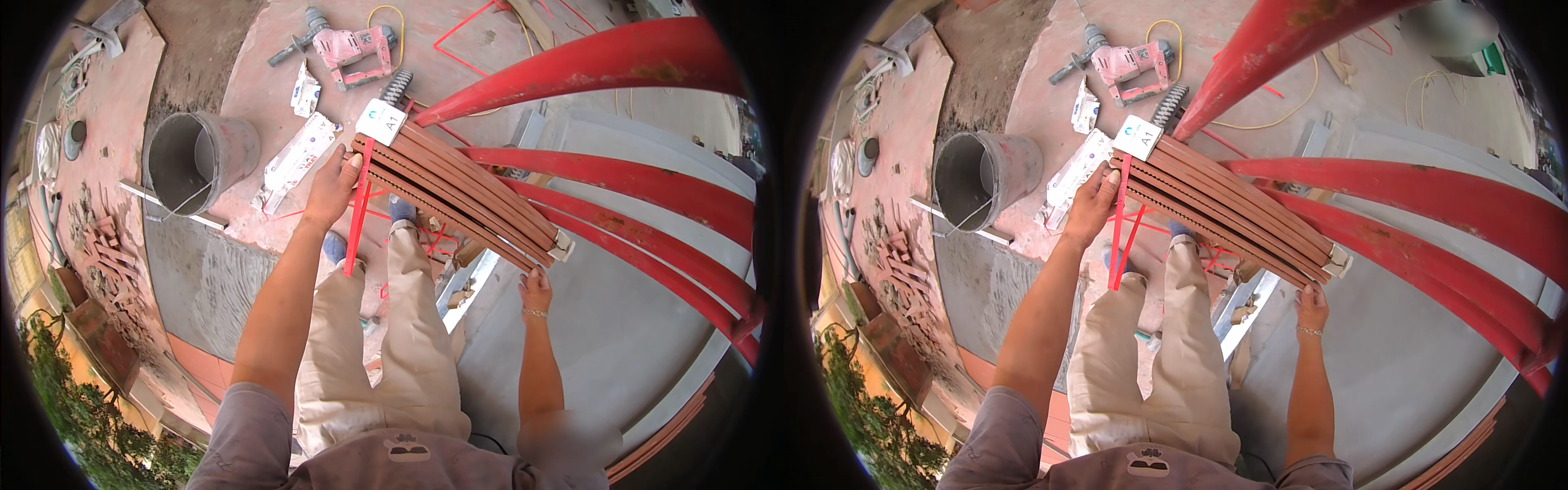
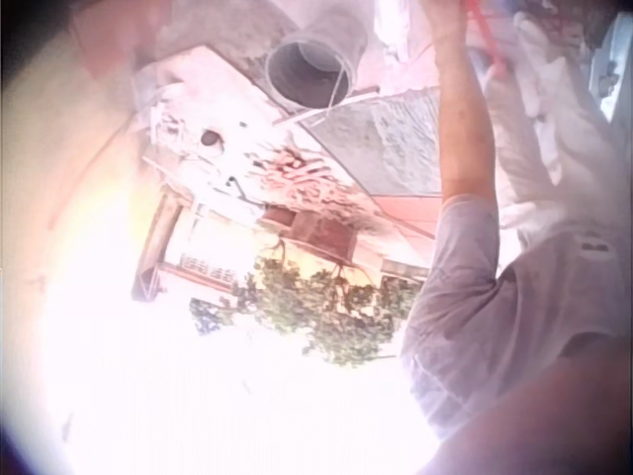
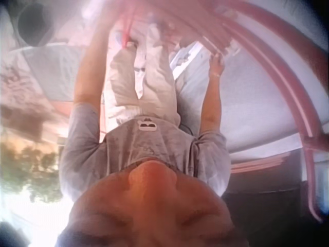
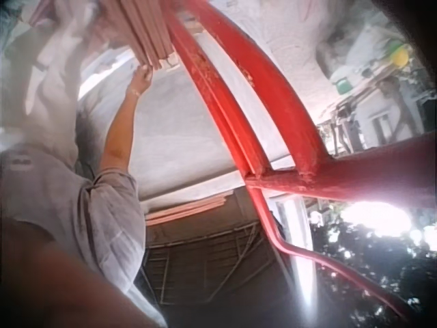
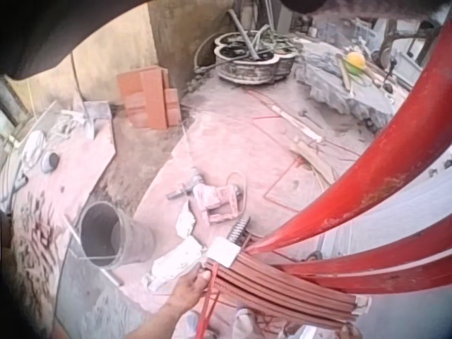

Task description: The person spreads adhesive on a floor surface using a notched trowel, then places terracotta tiles onto the adhesive. They use a rubber mallet to tap the tiles into place and a straight edge to check alignment.

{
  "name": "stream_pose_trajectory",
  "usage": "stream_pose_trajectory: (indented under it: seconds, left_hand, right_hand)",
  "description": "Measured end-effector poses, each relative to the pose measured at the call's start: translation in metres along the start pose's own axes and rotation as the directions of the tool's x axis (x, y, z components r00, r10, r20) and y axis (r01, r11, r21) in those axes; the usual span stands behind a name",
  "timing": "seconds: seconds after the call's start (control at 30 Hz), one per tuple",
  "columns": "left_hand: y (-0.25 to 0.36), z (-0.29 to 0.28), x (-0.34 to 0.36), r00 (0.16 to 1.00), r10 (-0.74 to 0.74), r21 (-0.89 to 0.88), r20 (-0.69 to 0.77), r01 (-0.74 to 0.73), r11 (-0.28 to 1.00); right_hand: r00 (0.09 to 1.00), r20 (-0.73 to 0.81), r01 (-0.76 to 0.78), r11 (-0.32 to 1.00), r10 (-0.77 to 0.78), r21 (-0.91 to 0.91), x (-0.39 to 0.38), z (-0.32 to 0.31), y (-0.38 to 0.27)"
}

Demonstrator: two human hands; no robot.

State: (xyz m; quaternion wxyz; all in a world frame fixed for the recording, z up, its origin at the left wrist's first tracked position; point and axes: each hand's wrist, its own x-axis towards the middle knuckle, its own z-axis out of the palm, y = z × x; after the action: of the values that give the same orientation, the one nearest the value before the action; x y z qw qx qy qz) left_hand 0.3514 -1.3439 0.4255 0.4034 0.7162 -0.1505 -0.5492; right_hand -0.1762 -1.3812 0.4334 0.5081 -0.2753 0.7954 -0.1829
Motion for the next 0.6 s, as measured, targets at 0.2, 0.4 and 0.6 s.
stream_pose_trajectory:
  seconds: [0.2, 0.4, 0.6]
  left_hand:
    - [-0.014, 0.004, 0.016, 0.992, 0.036, 0.212, -0.124, -0.008, 0.977]
    - [-0.021, -0.007, 0.000, 0.991, 0.042, 0.233, -0.130, -0.011, 0.972]
    - [-0.021, -0.011, -0.032, 0.993, -0.015, 0.098, -0.117, 0.027, 0.995]
  right_hand:
    - [0.998, -0.057, -0.034, 0.993, 0.027, -0.115, -0.006, 0.006, -0.009]
    - [0.942, -0.068, 0.194, 0.698, -0.328, -0.690, -0.031, 0.025, -0.022]
    - [0.483, 0.718, 0.827, -0.008, -0.502, -0.562, -0.096, 0.135, -0.055]
